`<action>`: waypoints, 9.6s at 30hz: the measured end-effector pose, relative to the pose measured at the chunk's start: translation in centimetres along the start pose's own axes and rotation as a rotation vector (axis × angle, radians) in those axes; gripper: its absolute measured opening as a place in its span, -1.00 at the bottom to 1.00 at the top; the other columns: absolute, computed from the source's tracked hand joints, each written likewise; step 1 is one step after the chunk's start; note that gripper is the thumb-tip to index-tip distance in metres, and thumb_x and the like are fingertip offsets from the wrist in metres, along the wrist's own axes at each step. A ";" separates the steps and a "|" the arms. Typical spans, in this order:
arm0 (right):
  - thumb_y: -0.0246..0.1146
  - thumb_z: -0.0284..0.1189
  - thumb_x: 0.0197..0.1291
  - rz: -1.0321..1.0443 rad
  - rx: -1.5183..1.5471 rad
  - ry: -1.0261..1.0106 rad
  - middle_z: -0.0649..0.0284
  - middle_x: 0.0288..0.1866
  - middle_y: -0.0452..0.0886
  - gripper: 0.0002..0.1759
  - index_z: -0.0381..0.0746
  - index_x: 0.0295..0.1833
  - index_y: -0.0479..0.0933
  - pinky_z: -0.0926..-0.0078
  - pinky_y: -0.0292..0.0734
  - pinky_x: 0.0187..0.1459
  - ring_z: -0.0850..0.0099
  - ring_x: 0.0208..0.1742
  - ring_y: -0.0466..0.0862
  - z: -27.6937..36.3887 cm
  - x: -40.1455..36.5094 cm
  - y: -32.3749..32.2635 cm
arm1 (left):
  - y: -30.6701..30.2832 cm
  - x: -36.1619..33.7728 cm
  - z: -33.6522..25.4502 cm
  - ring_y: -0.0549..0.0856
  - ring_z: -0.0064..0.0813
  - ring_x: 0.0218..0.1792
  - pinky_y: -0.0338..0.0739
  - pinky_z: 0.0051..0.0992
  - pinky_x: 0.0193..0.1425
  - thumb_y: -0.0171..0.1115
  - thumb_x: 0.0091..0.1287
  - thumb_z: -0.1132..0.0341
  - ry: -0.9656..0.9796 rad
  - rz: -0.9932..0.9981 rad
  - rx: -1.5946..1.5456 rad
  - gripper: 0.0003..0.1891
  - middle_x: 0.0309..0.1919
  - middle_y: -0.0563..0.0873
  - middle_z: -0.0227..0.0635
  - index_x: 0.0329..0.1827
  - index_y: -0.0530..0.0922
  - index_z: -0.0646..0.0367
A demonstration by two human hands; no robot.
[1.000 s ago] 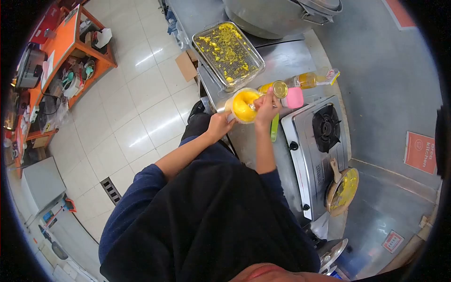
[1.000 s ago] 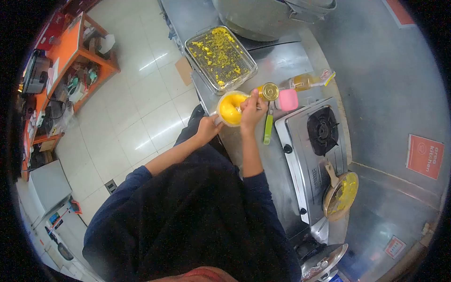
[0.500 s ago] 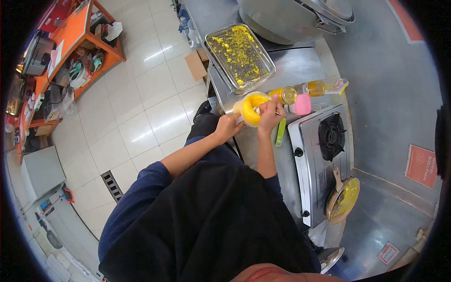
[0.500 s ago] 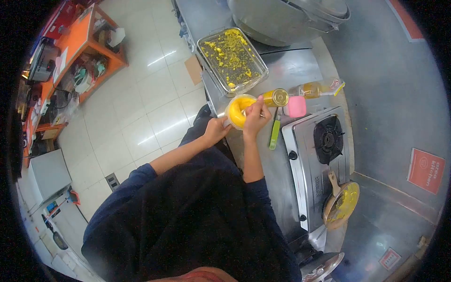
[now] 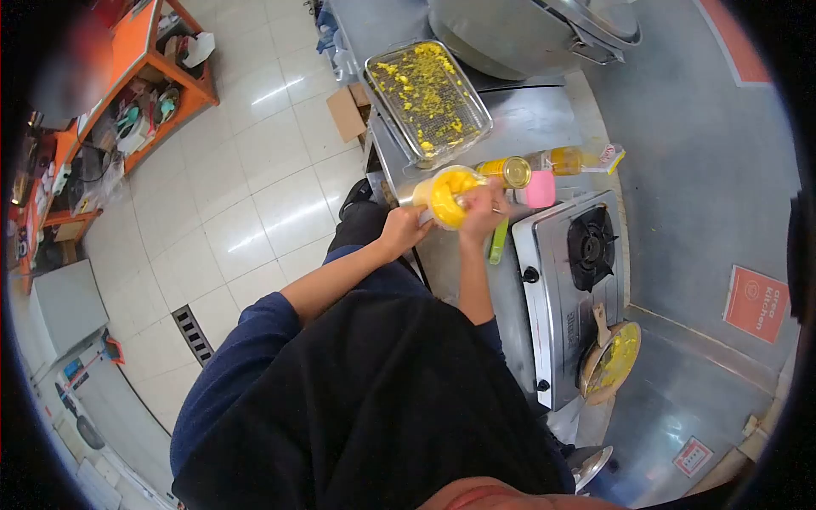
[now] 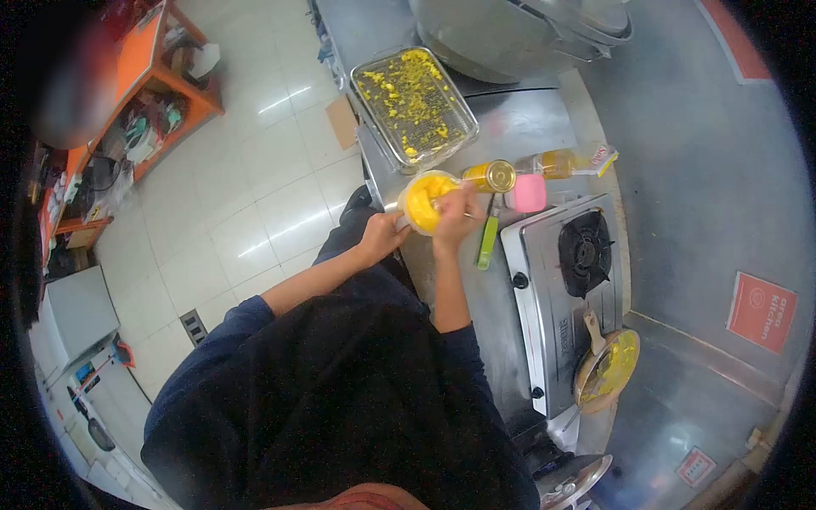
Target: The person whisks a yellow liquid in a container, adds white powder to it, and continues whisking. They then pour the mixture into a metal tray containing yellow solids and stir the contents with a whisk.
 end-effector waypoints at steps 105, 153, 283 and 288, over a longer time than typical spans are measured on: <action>-0.11 0.05 0.36 -0.001 0.266 0.647 0.45 -0.80 -0.04 -0.39 -0.05 -0.68 0.05 0.54 -0.07 -0.66 0.56 -0.77 -0.10 0.1 14.0 -5.8 | -0.7 1.0 0.0 0.63 -0.04 -0.49 0.54 -0.27 -0.38 0.33 0.07 0.31 0.064 0.091 0.006 -0.73 -0.50 0.62 -0.01 -0.14 0.62 0.10; 0.08 -0.06 0.32 0.070 0.110 0.310 0.39 -0.76 0.28 -0.42 -0.20 -0.67 0.27 0.65 0.09 -0.66 0.63 -0.75 0.27 -0.6 4.2 -3.6 | 0.3 1.0 -6.9 0.22 0.03 0.34 -0.44 0.28 0.31 0.38 0.02 -0.10 0.681 -0.379 0.524 -0.18 0.28 0.20 -0.01 0.26 0.07 -0.21; 0.02 -0.35 0.32 -0.199 -0.710 -0.170 0.17 -0.23 0.48 -0.73 -0.29 -0.27 0.55 0.35 0.43 -0.09 0.19 -0.15 0.55 -3.3 6.4 38.8 | -31.6 44.2 15.7 0.63 -0.65 -0.29 0.48 -0.65 -0.21 0.06 0.40 0.24 -0.341 0.676 -0.867 -0.74 -0.26 0.69 -0.36 -0.21 0.59 0.28; 0.09 -0.32 0.26 -0.453 -0.746 -0.274 0.14 -0.26 0.48 -0.71 -0.30 -0.36 0.57 0.31 0.36 -0.04 0.17 -0.09 0.48 -7.8 9.4 42.1 | -29.9 48.2 16.6 0.61 -0.69 -0.40 0.45 -0.68 -0.33 0.08 0.39 0.20 -0.397 0.746 -0.854 -0.74 -0.33 0.69 -0.40 -0.26 0.58 0.23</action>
Point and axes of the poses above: each hand's wrist, its own x-axis towards the middle knuckle, its own y-axis out of the palm, z = x × y, the point moved 3 cm from there along x, towards the middle knuckle
